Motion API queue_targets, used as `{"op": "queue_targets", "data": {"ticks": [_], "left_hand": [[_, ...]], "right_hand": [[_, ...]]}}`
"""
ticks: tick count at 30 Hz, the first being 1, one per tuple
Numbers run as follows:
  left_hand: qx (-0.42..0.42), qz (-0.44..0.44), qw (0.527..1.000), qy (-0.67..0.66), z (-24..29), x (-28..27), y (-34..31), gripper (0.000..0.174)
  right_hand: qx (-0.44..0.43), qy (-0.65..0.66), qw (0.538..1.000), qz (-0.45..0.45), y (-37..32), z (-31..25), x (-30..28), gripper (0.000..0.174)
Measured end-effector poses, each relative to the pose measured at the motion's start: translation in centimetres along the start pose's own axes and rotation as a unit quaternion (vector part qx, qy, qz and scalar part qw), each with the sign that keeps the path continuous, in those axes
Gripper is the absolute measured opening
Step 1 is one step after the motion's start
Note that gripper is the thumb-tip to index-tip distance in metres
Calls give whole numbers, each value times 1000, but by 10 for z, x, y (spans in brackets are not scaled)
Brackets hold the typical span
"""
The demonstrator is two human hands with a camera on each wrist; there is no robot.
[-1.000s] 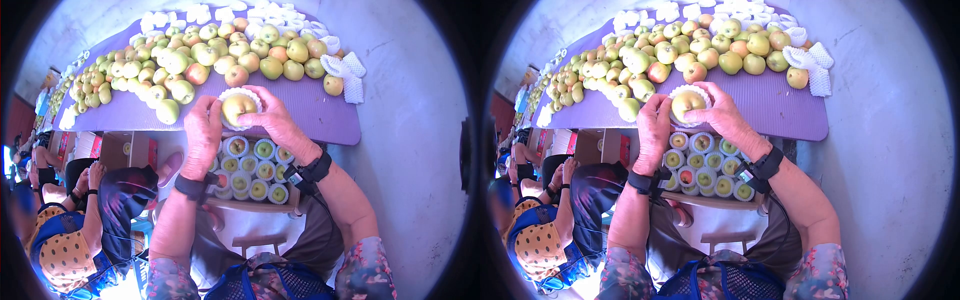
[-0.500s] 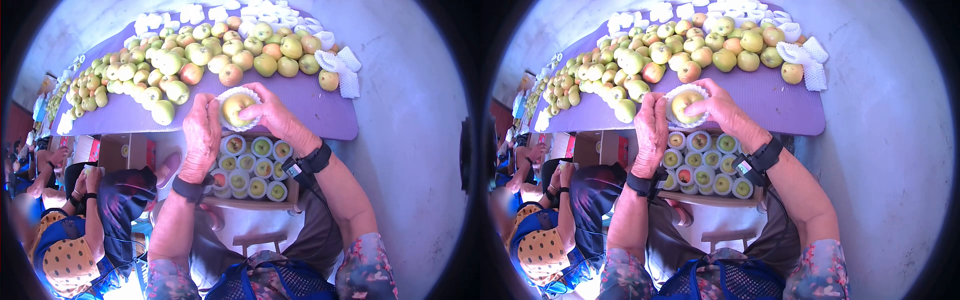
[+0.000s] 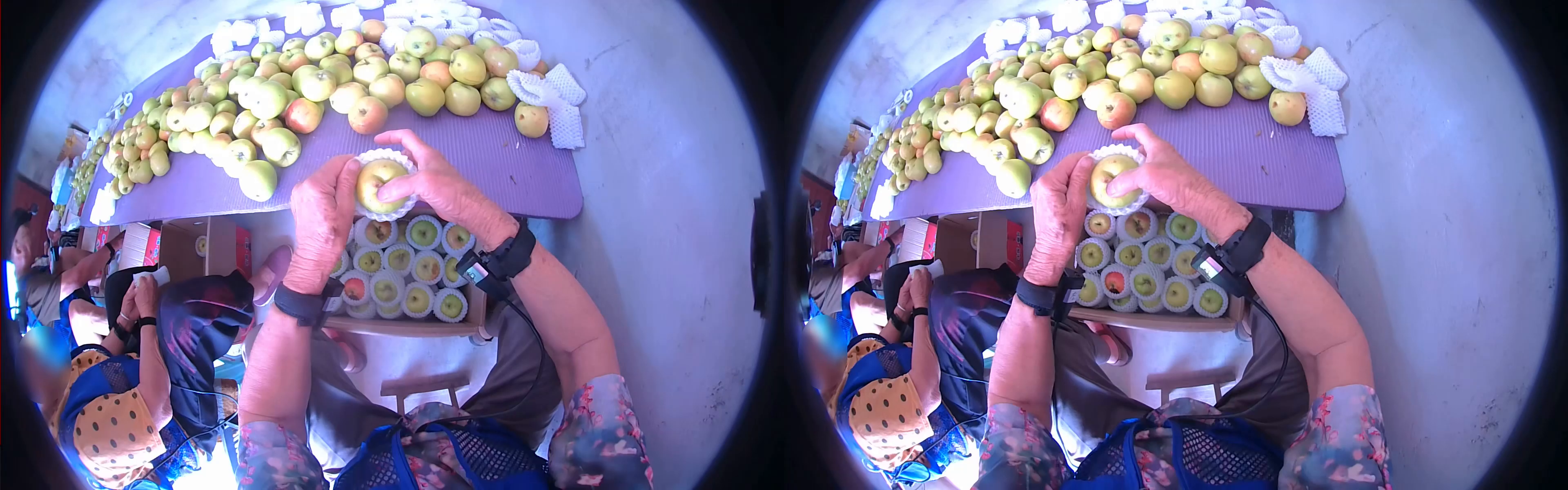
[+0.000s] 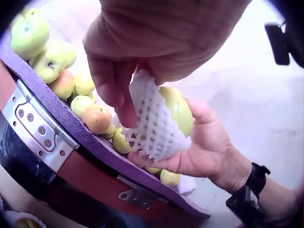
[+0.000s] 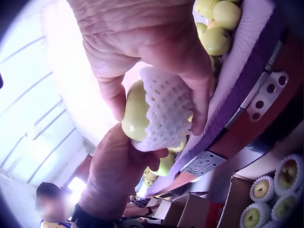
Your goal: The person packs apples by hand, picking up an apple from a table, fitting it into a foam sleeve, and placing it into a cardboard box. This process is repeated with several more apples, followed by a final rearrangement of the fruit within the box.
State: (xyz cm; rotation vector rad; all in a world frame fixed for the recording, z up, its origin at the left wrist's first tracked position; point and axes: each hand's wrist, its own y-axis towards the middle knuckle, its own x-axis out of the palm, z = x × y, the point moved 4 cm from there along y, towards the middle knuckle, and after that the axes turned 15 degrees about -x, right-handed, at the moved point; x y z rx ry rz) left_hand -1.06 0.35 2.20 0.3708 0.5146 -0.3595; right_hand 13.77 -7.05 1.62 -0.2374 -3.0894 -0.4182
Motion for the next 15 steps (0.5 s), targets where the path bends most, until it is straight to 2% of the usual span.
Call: {"op": "queue_targets", "data": {"ticks": [5, 8, 11, 14, 15], "left_hand": [[-4, 65, 993, 98, 9, -4, -4, 22], [14, 25, 998, 62, 10, -3, -4, 21], [-15, -28, 999, -29, 2, -2, -1, 27], [-143, -159, 960, -181, 8, -2, -2, 46], [-147, -193, 957, -162, 10, -2, -2, 49]], "right_hand": [[-9, -13, 1000, 3, 2, -2, 1, 76], [-18, -9, 1000, 15, 3, 0, 0, 79], [-27, -16, 999, 13, 4, 2, -5, 80], [-45, -11, 999, -2, 5, 1, -10, 81], [-51, -8, 999, -14, 6, 1, -10, 82]]}}
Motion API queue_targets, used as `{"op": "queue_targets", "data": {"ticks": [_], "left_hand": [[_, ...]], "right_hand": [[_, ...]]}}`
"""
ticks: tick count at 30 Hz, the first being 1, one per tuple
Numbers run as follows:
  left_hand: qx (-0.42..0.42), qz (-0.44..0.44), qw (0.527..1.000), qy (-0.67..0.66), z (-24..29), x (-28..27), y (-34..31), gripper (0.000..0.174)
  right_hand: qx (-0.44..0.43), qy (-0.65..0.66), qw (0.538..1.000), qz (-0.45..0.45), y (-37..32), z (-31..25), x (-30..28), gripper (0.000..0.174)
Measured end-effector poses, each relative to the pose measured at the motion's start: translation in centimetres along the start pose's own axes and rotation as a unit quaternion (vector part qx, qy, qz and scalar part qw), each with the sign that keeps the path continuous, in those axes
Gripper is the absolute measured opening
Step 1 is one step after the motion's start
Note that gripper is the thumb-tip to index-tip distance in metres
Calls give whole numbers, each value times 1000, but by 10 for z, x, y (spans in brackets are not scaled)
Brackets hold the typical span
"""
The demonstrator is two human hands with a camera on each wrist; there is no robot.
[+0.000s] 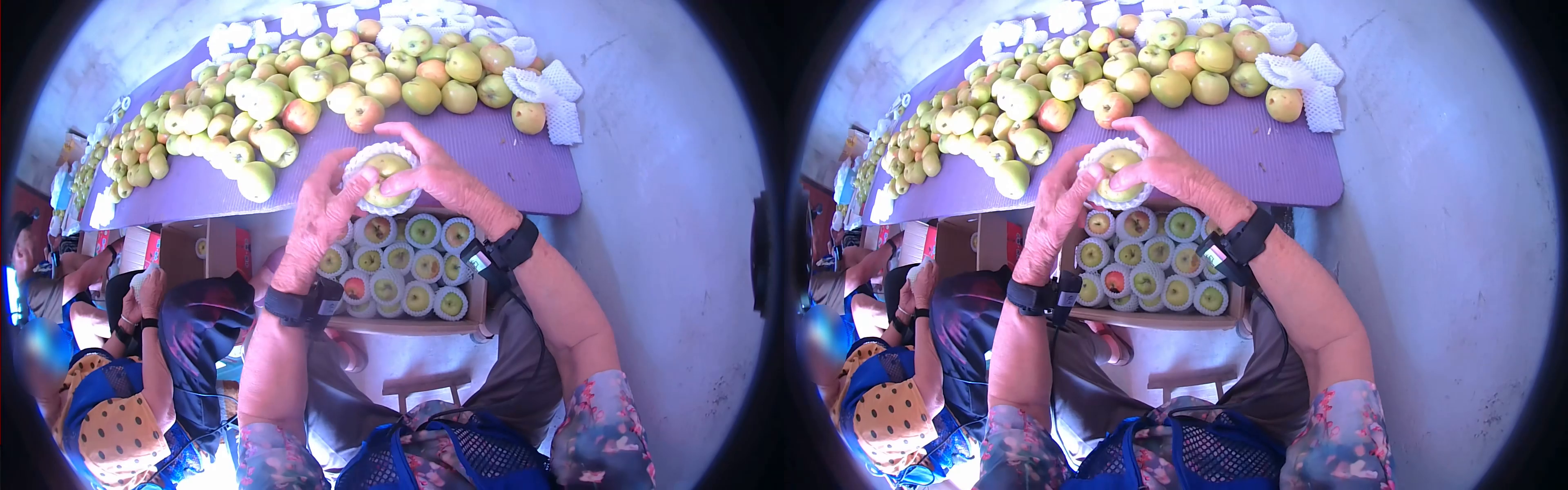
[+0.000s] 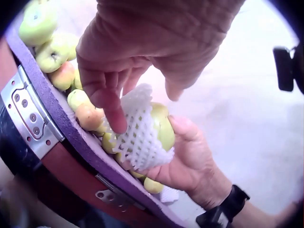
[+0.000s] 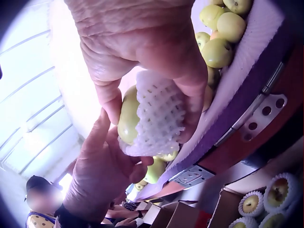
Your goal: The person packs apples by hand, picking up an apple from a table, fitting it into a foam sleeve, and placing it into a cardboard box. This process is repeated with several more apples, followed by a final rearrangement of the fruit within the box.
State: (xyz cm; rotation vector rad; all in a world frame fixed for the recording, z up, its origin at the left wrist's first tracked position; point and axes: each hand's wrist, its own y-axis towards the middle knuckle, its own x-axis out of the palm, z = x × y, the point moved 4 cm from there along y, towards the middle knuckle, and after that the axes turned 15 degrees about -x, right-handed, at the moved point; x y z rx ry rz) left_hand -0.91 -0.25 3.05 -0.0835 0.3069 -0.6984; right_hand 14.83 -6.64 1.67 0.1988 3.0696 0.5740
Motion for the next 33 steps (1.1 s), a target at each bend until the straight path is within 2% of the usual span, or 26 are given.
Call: {"op": "queue_targets", "data": {"ticks": [2, 4, 5, 8, 10, 13, 14, 16, 19, 23, 29, 33], "left_hand": [[-27, -57, 997, 42, 1, -1, -2, 54], [-69, -79, 994, 25, 0, -2, -2, 55], [-89, -89, 992, 15, -1, -2, -2, 56], [-57, -96, 988, -111, -13, -2, 7, 56], [-41, -81, 986, -140, -15, -5, 10, 55], [-30, -46, 982, -183, -17, -9, 13, 55], [-29, -32, 979, -197, -18, -10, 13, 54], [-25, -27, 982, -187, -15, -10, 13, 54], [-32, -35, 983, -176, -13, -9, 12, 55], [-43, -53, 982, -176, -14, -8, 12, 63], [-21, -83, 979, -186, -16, -7, 11, 60], [-31, -56, 982, -180, -19, -8, 12, 59]], "right_hand": [[-1, -6, 999, -36, -1, -3, 3, 83], [9, -25, 996, -83, -1, -11, 8, 85], [-4, -21, 997, -71, -2, -10, 8, 84], [-46, -24, 998, -39, -1, -9, 7, 82], [-70, -45, 996, -16, -1, -14, 2, 78], [-68, -47, 996, 19, -1, -15, -2, 62], [-40, -29, 999, 19, 0, -14, -2, 58], [19, 9, 1000, 21, -1, -10, -3, 49], [-19, 12, 999, 25, -1, -8, -5, 40], [-14, 30, 999, 41, 1, -6, -8, 37], [-44, 6, 997, 57, 0, -3, -7, 30], [-63, -40, 995, 63, 2, -8, -6, 25]]}}
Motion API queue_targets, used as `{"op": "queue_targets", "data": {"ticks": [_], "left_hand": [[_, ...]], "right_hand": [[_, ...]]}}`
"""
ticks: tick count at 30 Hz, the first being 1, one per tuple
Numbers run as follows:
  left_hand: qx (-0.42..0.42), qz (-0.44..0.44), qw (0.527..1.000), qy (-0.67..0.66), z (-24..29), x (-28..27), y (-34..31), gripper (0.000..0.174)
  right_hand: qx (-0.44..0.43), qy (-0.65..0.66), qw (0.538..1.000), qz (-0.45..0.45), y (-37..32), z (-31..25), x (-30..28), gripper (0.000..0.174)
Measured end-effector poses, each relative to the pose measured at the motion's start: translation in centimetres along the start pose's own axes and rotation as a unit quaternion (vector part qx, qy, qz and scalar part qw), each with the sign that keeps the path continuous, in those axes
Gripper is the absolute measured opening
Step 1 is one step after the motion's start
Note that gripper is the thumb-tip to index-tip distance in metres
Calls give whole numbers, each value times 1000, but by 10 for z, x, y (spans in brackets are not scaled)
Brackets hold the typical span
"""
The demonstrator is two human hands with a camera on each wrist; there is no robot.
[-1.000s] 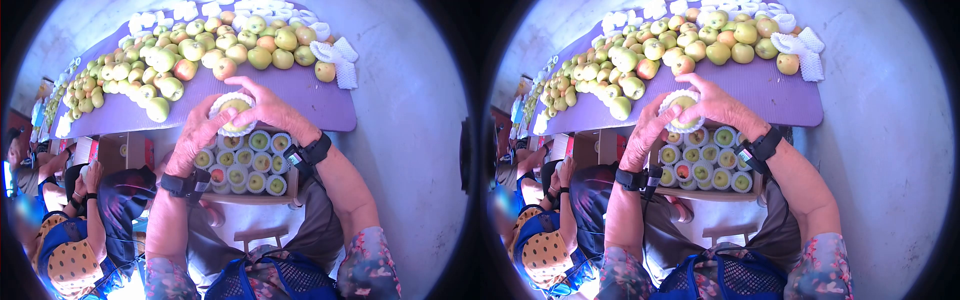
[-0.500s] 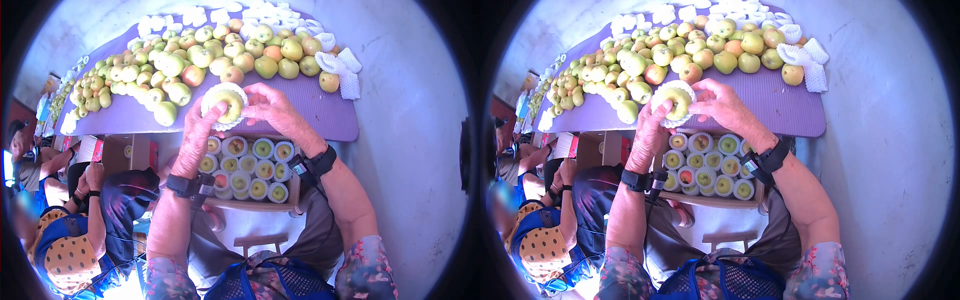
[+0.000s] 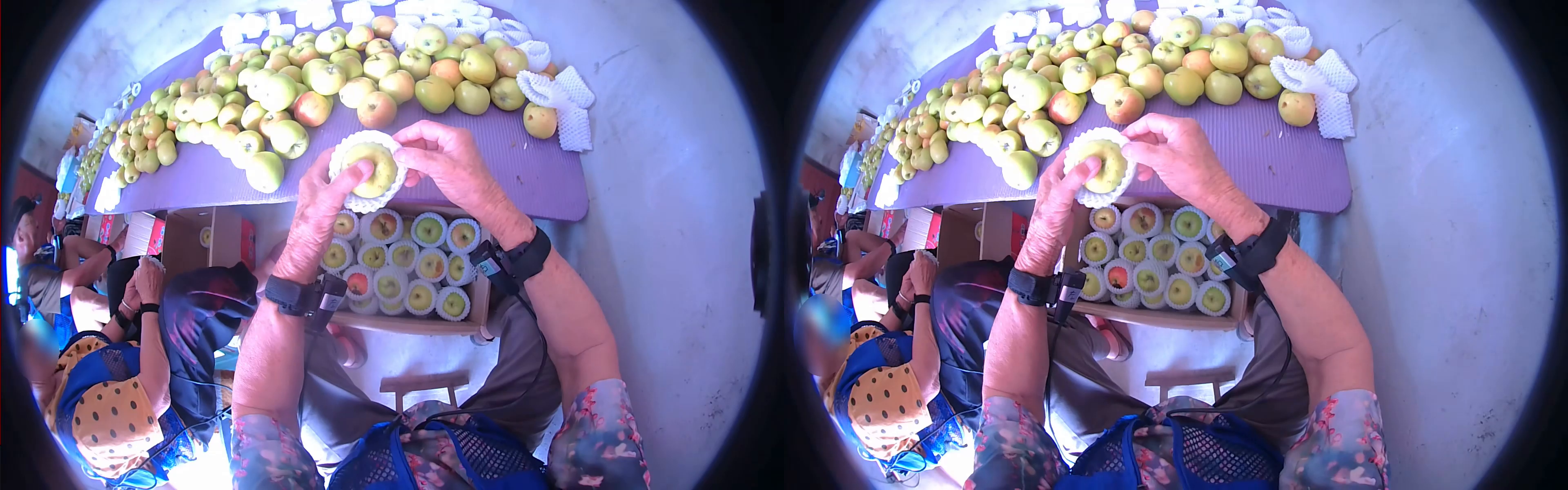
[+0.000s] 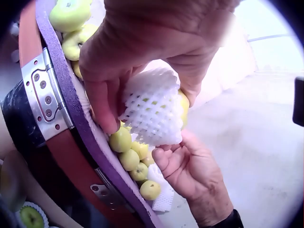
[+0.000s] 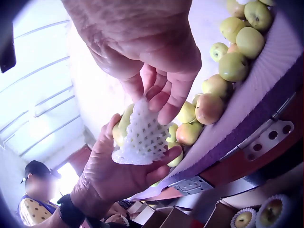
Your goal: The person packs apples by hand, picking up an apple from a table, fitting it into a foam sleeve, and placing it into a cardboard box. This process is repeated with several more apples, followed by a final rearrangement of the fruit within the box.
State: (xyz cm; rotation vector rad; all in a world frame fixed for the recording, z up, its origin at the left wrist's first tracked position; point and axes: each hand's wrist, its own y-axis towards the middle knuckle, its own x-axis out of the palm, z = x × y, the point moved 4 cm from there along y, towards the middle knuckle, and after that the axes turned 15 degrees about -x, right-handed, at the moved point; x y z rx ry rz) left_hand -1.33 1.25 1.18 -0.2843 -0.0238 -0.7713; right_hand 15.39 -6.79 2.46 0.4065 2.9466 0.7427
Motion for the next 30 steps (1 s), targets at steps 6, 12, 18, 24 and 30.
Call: {"op": "queue_targets", "data": {"ticks": [6, 12, 18, 24, 30], "left_hand": [[-28, 9, 999, 27, 2, 0, -5, 53], [-6, -20, 999, 36, 8, 3, -12, 58], [-10, 30, 999, 33, 5, 2, -14, 69], [-17, -30, 999, 4, 1, 12, -18, 71], [-6, -35, 999, -19, 0, 14, -15, 67]], "right_hand": [[43, 31, 999, -1, -1, -8, 3, 27], [-5, -101, 994, -51, 0, -13, -7, 44], [-251, -208, 932, -159, -10, -39, 19, 90], [-295, -269, 898, -184, -17, -32, 36, 96], [-303, -266, 904, -140, -14, -31, 35, 88]]}}
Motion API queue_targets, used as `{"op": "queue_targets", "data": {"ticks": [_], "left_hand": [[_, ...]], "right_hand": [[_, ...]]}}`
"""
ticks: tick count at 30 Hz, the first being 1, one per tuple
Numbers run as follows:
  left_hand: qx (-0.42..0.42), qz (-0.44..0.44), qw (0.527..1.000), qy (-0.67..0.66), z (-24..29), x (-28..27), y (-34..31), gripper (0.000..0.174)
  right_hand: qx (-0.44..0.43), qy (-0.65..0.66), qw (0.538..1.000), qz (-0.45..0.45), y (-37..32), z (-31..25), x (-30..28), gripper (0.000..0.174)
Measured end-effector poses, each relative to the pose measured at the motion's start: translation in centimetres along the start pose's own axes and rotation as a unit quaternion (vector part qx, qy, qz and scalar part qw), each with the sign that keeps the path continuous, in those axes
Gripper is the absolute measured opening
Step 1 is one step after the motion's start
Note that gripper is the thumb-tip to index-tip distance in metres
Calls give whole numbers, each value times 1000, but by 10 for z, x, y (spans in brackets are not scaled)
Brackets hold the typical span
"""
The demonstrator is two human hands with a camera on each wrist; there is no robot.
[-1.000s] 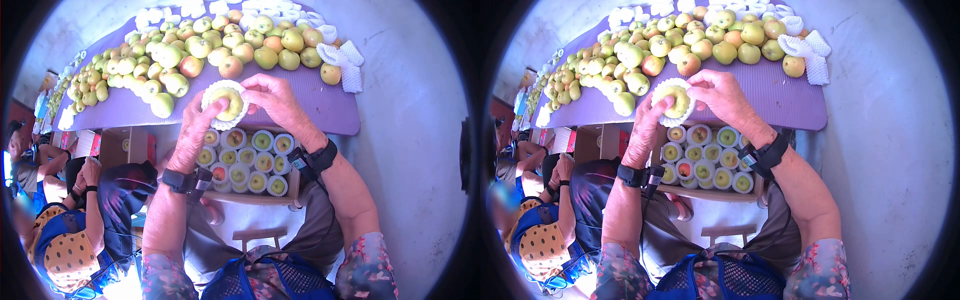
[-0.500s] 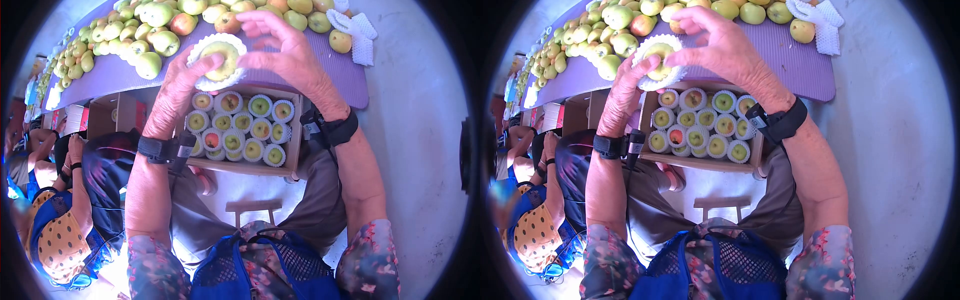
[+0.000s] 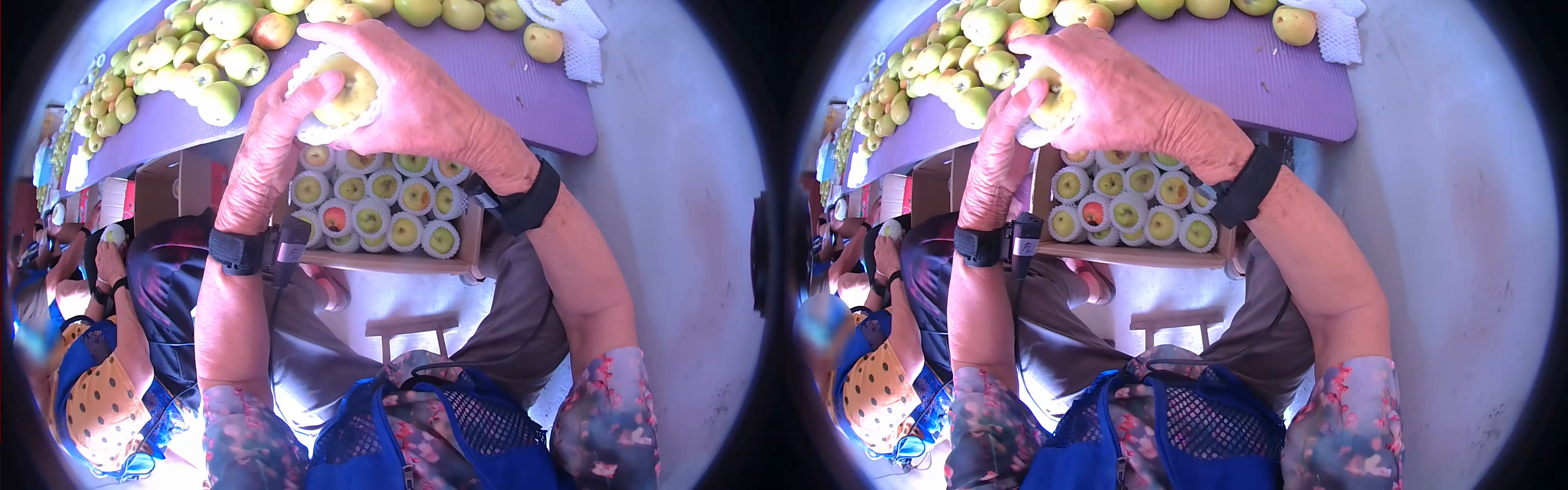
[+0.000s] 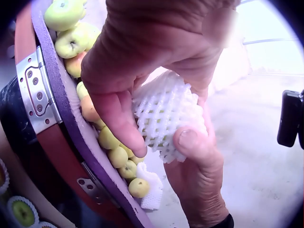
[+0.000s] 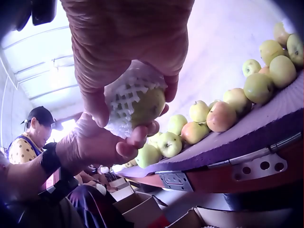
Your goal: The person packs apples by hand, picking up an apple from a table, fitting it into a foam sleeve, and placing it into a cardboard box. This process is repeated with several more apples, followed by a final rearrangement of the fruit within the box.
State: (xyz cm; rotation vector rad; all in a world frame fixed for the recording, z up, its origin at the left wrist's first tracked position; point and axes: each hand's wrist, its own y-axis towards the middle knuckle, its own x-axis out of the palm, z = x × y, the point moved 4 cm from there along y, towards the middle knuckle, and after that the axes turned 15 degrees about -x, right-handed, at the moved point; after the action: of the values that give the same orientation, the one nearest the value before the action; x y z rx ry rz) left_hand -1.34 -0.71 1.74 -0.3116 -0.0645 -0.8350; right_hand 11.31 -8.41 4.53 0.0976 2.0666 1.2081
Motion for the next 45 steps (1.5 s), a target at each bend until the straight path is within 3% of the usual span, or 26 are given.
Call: {"op": "queue_targets", "data": {"ticks": [5, 8, 9, 10, 11, 12, 13, 16, 21, 25, 28, 34, 37, 40, 44, 45], "left_hand": [[1, -11, 1000, 24, 4, -1, 0, 63], [1, 7, 999, 48, 17, 5, -20, 62], [2, 18, 998, 57, 19, 7, -27, 62], [32, 120, 987, 98, 13, -9, -30, 65], [57, 122, 972, 194, 19, -10, -38, 66], [85, 128, 946, 284, 27, -9, -46, 67], [60, 133, 944, 295, 34, -7, -50, 68], [-12, 135, 962, 235, 36, 1, -65, 74], [39, 62, 987, 143, 5, 11, -59, 81], [24, 65, 996, 55, -10, 9, -49, 86], [19, 78, 997, 14, -18, 14, -45, 91], [6, 83, 997, -3, -21, 14, -46, 90], [7, 74, 997, -14, -17, 13, -48, 90], [10, 62, 998, -8, -13, 14, -48, 89], [13, 72, 997, 10, -8, 16, -44, 86], [11, 82, 996, 12, -7, 15, -43, 78]], "right_hand": [[-10, 0, 1000, 27, -2, 3, 3, 92], [-68, -8, 995, 68, -2, 8, 4, 84], [-42, 8, 998, 46, 0, 6, 3, 85], [-18, 23, 999, 25, 4, 4, -1, 87], [5, 39, 999, 5, 8, 3, -4, 89], [-31, 28, 999, 18, 8, -1, -7, 92], [-66, 17, 997, 31, 7, -4, -9, 95], [-73, -20, 997, 23, 6, 8, -4, 95], [-27, -18, 998, -45, 5, -2, -2, 94], [-53, -99, 994, -10, -4, 1, 14, 89], [-60, -107, 988, -88, -2, -3, 19, 93], [-144, -150, 978, -22, -3, -1, 28, 92], [-141, -155, 978, 16, -1, -1, 26, 93], [-132, -119, 984, -11, -1, -3, 24, 95], [-148, -77, 985, 48, 2, -5, 22, 96], [-151, -78, 984, 53, 4, -6, 22, 96]]}}
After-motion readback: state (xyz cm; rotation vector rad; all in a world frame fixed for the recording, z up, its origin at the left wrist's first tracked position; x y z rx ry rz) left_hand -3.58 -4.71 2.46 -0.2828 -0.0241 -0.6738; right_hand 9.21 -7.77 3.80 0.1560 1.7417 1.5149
